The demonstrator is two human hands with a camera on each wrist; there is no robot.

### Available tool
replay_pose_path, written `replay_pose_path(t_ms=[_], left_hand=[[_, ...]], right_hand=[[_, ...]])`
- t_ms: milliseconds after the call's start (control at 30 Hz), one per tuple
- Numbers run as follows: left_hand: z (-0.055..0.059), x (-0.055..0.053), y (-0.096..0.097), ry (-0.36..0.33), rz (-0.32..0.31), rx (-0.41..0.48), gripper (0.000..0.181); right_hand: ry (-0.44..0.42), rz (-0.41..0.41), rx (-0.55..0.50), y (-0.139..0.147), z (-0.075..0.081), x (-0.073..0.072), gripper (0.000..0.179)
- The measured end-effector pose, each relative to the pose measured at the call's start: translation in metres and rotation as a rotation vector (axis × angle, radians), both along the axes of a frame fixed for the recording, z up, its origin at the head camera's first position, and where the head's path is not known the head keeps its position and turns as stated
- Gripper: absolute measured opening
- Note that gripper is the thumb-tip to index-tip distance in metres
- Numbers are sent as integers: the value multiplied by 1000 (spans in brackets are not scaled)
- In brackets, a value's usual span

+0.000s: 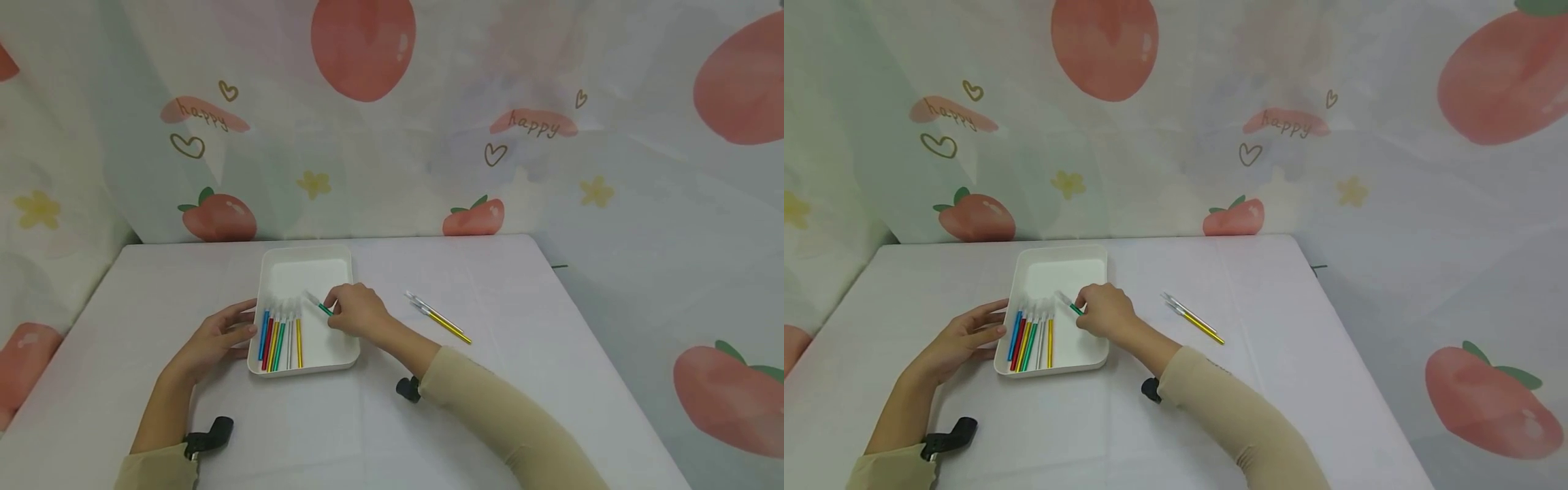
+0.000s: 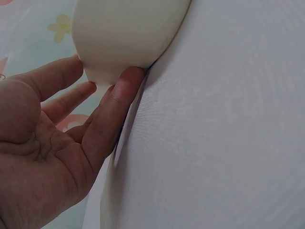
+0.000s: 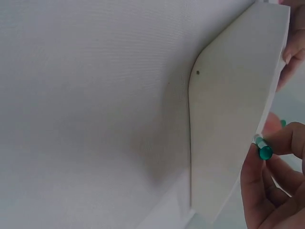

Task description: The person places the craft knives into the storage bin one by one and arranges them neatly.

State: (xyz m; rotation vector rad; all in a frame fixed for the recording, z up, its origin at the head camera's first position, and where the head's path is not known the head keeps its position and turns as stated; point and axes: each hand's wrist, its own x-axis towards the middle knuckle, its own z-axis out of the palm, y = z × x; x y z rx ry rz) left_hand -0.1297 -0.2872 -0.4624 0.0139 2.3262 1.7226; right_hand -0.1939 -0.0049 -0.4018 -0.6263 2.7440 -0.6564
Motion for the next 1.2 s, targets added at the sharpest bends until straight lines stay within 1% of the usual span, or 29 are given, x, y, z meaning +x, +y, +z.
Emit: replay_pose_path(t_ms=[133, 267, 433, 567, 833, 1033, 1200], left_hand=[[-1, -1, -1, -3, -1, 7, 68], [-1, -2, -1, -9, 12, 1, 68], [1, -1, 1, -23, 16, -4, 68], [1, 0, 1, -20, 10, 2, 68], [4, 0, 0, -11, 14, 8, 69], [4, 1, -1, -12, 2, 30, 70], [4, 1, 0, -15, 10, 21, 69]], right_hand=[[18, 12, 50, -8, -1, 2, 23], [13, 20, 42, -13, -6, 3, 25], [-43, 10, 4, -18, -15, 6, 28], [-95, -11, -33, -21, -19, 10, 36], [-129, -20, -54, -30, -23, 11, 53], [-187, -44, -94, -35, -27, 11, 53], [-228, -59, -140, -37, -29, 11, 55]])
